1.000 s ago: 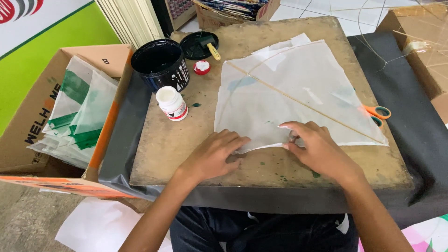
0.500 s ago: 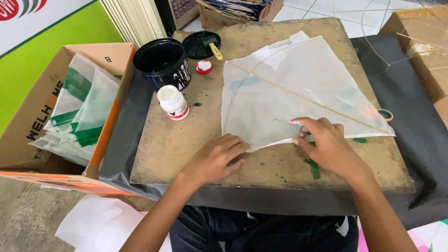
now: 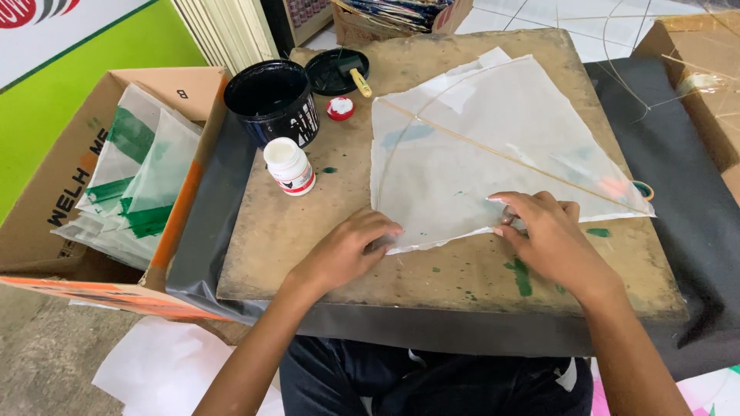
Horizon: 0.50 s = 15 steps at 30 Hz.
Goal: The person is applying glue to the edges of a kite frame and folding the paper over to secure it.
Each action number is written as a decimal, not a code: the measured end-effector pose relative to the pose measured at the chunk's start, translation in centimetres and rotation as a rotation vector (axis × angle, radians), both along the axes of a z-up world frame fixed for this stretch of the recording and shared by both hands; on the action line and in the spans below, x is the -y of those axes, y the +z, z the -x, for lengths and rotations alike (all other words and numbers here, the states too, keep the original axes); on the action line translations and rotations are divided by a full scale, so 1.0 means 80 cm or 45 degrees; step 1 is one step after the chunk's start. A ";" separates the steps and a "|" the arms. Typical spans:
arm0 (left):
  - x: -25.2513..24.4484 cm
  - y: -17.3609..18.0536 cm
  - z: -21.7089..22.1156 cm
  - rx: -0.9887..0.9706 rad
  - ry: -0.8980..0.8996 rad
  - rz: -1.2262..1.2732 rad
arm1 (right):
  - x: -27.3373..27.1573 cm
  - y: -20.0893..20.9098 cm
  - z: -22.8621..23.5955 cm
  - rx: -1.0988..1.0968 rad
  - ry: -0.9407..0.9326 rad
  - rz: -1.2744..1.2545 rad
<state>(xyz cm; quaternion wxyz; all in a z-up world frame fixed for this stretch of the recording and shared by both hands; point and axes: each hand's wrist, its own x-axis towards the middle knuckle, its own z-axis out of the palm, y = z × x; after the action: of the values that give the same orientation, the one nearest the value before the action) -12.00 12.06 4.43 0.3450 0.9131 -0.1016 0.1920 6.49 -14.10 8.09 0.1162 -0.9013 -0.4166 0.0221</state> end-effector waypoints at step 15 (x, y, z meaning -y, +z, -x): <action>0.001 -0.014 -0.003 0.238 -0.171 -0.233 | -0.002 -0.002 -0.035 -0.458 -0.054 -0.193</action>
<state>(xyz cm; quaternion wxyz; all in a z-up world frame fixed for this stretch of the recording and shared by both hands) -11.73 11.97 3.31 0.2613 0.9100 -0.2113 0.2427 9.32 -13.90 7.93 0.2567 -0.8802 -0.3704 0.1488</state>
